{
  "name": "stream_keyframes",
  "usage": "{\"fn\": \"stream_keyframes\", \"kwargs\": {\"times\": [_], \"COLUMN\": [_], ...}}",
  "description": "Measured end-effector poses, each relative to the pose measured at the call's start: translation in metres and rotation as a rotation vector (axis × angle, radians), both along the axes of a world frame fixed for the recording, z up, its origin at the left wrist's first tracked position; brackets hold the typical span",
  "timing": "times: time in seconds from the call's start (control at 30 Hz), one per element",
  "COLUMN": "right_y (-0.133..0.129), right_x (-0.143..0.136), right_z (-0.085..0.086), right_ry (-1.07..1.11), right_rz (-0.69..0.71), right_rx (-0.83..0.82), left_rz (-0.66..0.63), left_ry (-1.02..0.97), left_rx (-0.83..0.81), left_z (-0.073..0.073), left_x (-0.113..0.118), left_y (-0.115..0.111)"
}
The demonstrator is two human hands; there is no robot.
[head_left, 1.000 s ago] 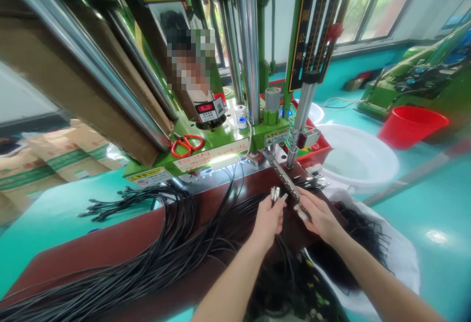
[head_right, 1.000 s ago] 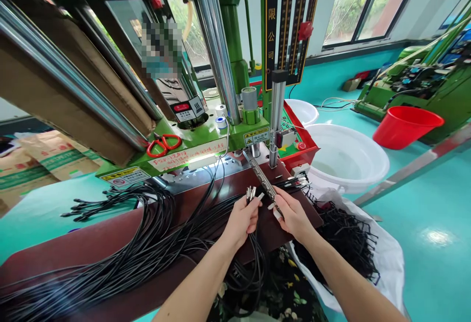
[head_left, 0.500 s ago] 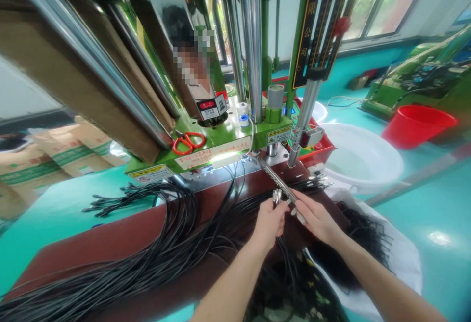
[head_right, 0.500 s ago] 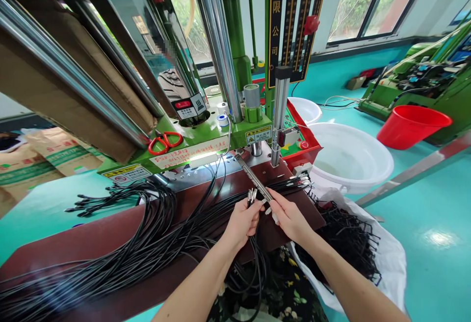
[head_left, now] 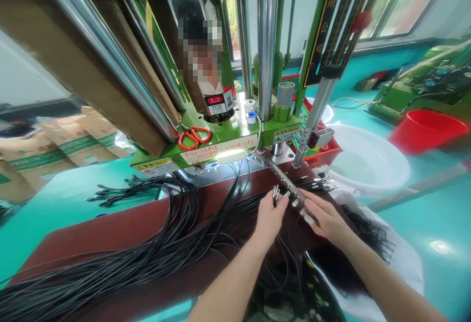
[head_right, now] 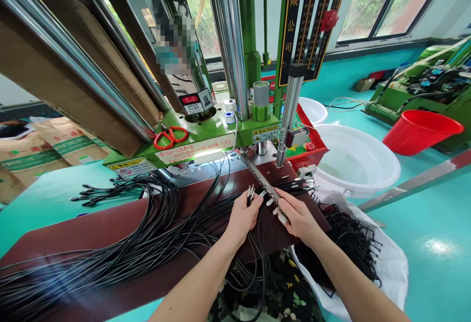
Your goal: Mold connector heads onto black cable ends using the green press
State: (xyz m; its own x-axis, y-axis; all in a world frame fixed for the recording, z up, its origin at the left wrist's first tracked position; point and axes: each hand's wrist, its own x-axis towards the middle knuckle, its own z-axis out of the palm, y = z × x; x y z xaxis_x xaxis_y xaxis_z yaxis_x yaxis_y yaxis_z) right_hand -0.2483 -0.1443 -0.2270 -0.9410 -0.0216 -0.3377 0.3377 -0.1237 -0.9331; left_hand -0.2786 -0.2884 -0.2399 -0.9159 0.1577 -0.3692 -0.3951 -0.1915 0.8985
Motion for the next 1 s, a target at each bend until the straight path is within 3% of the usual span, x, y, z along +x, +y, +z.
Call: {"fn": "stream_keyframes", "kwargs": {"times": [0.23, 0.4, 0.53, 0.73, 0.83, 1.0], "right_y": [0.003, 0.002, 0.001, 0.003, 0.004, 0.005], "right_x": [0.000, -0.001, 0.000, 0.000, 0.000, -0.002], "right_z": [0.000, -0.011, -0.008, 0.005, 0.005, 0.002], "right_ry": [-0.011, 0.145, 0.136, -0.001, -0.011, -0.013], "right_rz": [0.052, 0.087, 0.090, -0.002, 0.021, 0.058], "right_rx": [0.027, 0.090, 0.081, 0.010, 0.004, 0.007], "left_rz": [-0.011, 0.034, 0.022, 0.240, 0.140, 0.039], "left_ry": [0.114, 0.136, 0.208, 0.204, 0.127, 0.138], "left_rx": [-0.048, -0.057, -0.073, 0.161, 0.177, 0.056], "left_z": [-0.003, -0.007, -0.006, 0.009, 0.009, -0.001], "left_x": [-0.003, 0.000, 0.000, -0.005, -0.003, -0.005], "left_y": [-0.002, -0.003, -0.006, -0.014, -0.013, -0.008]}}
